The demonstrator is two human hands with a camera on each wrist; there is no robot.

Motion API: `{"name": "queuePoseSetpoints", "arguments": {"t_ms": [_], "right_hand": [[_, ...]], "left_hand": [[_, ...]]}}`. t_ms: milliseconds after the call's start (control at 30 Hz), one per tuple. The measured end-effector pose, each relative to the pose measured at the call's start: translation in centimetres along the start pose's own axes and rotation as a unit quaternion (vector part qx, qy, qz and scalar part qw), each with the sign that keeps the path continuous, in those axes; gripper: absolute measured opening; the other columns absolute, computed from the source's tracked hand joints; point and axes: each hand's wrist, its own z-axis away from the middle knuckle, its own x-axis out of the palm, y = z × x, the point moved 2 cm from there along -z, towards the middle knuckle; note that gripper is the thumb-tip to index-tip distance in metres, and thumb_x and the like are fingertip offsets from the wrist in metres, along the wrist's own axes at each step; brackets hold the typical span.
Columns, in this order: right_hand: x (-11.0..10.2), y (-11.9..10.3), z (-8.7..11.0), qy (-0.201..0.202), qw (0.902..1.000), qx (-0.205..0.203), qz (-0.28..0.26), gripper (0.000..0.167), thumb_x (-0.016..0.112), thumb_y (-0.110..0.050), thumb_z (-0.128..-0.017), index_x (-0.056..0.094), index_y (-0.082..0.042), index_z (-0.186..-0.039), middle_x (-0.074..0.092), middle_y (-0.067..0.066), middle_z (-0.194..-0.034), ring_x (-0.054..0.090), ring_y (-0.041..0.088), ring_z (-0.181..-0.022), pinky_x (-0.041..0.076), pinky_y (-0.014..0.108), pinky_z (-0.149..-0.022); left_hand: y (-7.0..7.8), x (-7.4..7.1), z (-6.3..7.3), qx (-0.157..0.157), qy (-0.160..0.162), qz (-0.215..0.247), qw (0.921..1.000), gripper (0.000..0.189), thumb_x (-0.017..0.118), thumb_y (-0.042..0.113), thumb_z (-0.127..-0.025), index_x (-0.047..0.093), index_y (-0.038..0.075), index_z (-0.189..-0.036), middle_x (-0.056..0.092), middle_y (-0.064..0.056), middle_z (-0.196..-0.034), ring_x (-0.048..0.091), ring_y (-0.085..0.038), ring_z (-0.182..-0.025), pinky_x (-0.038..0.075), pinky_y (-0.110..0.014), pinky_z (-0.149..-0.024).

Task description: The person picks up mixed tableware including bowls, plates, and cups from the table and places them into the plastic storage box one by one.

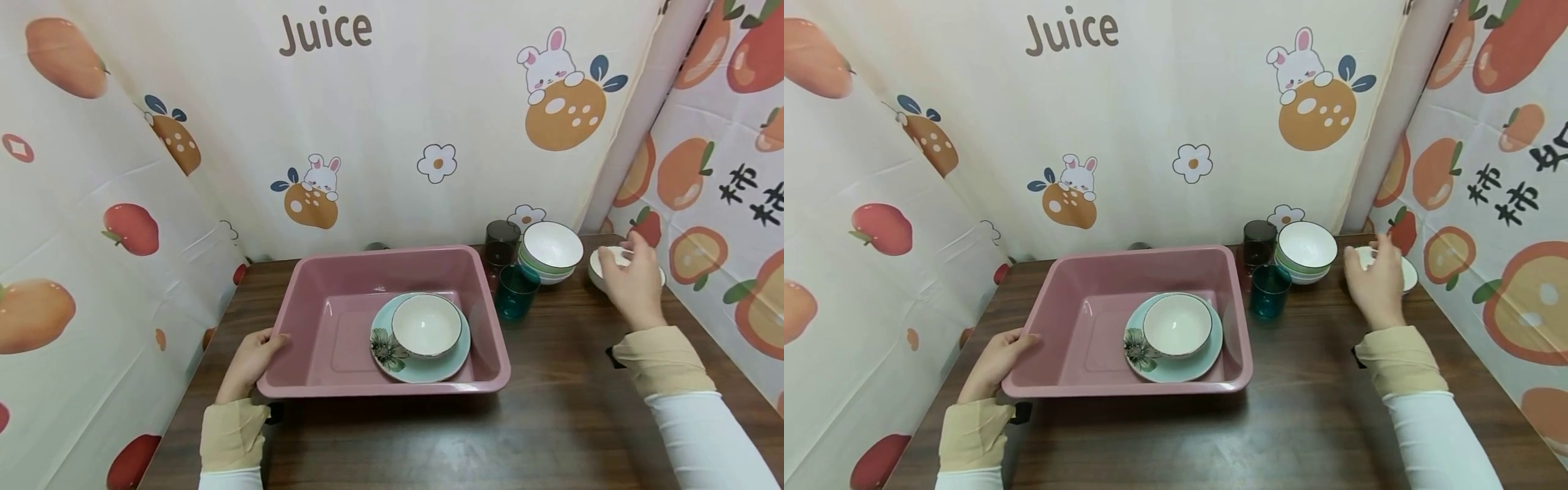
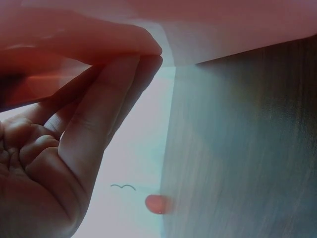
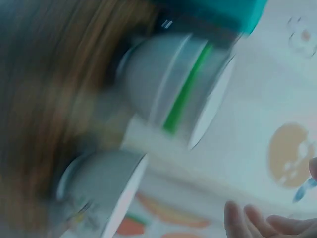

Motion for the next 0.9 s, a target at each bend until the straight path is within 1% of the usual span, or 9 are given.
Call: {"name": "queuePoseSetpoints", "arguments": {"t_ms": [33,67,133,200,400,600,667,800,900], "right_hand": [[-0.3,0.6,-0.3,0.002,0.9999,0.008,0.007,0.067,0.047,-0.028,-0.097,0.025,0.005,-0.151,0.038,0.035,-0.142,0.039,0.050,-0.131,0.035,0.056,-0.108],[-0.6,1.2,-0.6,0.005,0.9998,0.012,0.017,0.068,0.046,-0.028,-0.097,0.024,0.007,-0.151,0.036,0.037,-0.144,0.036,0.052,-0.133,0.031,0.060,-0.109],[-1.2,2.3,-1.1,0.004,0.9992,0.014,0.036,0.070,0.045,-0.028,-0.096,0.023,0.010,-0.149,0.031,0.041,-0.145,0.030,0.055,-0.134,0.025,0.063,-0.109],[-1.6,3.3,-1.6,-0.005,0.9985,0.023,0.050,0.071,0.045,-0.029,-0.096,0.022,0.013,-0.148,0.027,0.044,-0.145,0.026,0.058,-0.134,0.024,0.065,-0.109],[-2.1,6.2,-2.4,-0.055,0.9915,0.057,0.103,0.079,0.048,-0.031,-0.093,0.017,0.020,-0.145,0.022,0.049,-0.141,0.029,0.064,-0.126,0.027,0.068,-0.104],[-1.8,8.2,-2.3,-0.067,0.9855,0.081,0.133,0.074,0.052,-0.030,-0.090,0.031,0.031,-0.127,0.035,0.053,-0.122,0.038,0.065,-0.111,0.033,0.065,-0.097],[-1.7,8.6,-2.3,-0.069,0.9834,0.096,0.138,0.074,0.051,-0.030,-0.090,0.031,0.032,-0.125,0.036,0.054,-0.121,0.038,0.065,-0.111,0.034,0.065,-0.097],[-1.5,9.4,-2.3,-0.084,0.9775,0.130,0.143,0.077,0.048,-0.032,-0.091,0.028,0.032,-0.129,0.035,0.055,-0.123,0.038,0.064,-0.116,0.034,0.063,-0.101],[-1.3,9.8,-2.3,-0.097,0.9737,0.145,0.146,0.077,0.047,-0.032,-0.091,0.027,0.032,-0.130,0.037,0.053,-0.125,0.039,0.063,-0.117,0.035,0.061,-0.103]], "left_hand": [[0.0,0.0,0.0,0.000,0.000,0.000,1.0000,0.042,0.057,0.020,-0.096,0.059,-0.010,-0.124,0.069,-0.002,-0.077,0.063,-0.011,-0.064,0.053,-0.028,-0.060],[0.0,0.0,0.0,0.001,0.000,0.000,1.0000,0.041,0.057,0.020,-0.096,0.059,-0.010,-0.124,0.068,-0.002,-0.076,0.063,-0.010,-0.064,0.053,-0.028,-0.060],[0.0,0.0,0.0,0.001,0.000,0.001,1.0000,0.041,0.057,0.020,-0.096,0.059,-0.010,-0.123,0.068,-0.001,-0.075,0.063,-0.010,-0.064,0.053,-0.028,-0.060],[0.0,0.0,0.1,0.001,0.001,0.002,1.0000,0.040,0.057,0.019,-0.096,0.059,-0.010,-0.122,0.068,-0.001,-0.074,0.063,-0.010,-0.063,0.053,-0.028,-0.059],[0.0,0.0,0.1,0.000,0.002,0.004,1.0000,0.040,0.057,0.019,-0.095,0.059,-0.010,-0.122,0.067,-0.001,-0.074,0.063,-0.010,-0.063,0.053,-0.028,-0.059],[0.1,0.1,0.0,0.000,0.004,0.000,1.0000,0.039,0.057,0.019,-0.095,0.060,-0.010,-0.121,0.067,-0.001,-0.075,0.063,-0.011,-0.063,0.053,-0.028,-0.059],[0.1,0.1,0.0,0.001,0.003,0.002,1.0000,0.039,0.057,0.019,-0.095,0.060,-0.011,-0.121,0.067,-0.001,-0.074,0.063,-0.011,-0.063,0.053,-0.028,-0.059],[0.0,0.1,-0.1,0.001,0.004,0.004,1.0000,0.039,0.057,0.018,-0.095,0.060,-0.011,-0.120,0.066,0.000,-0.073,0.062,-0.010,-0.062,0.053,-0.028,-0.059],[0.0,0.1,-0.1,0.001,0.004,0.005,1.0000,0.039,0.056,0.018,-0.095,0.059,-0.010,-0.121,0.067,-0.001,-0.074,0.063,-0.010,-0.063,0.053,-0.028,-0.060]]}}
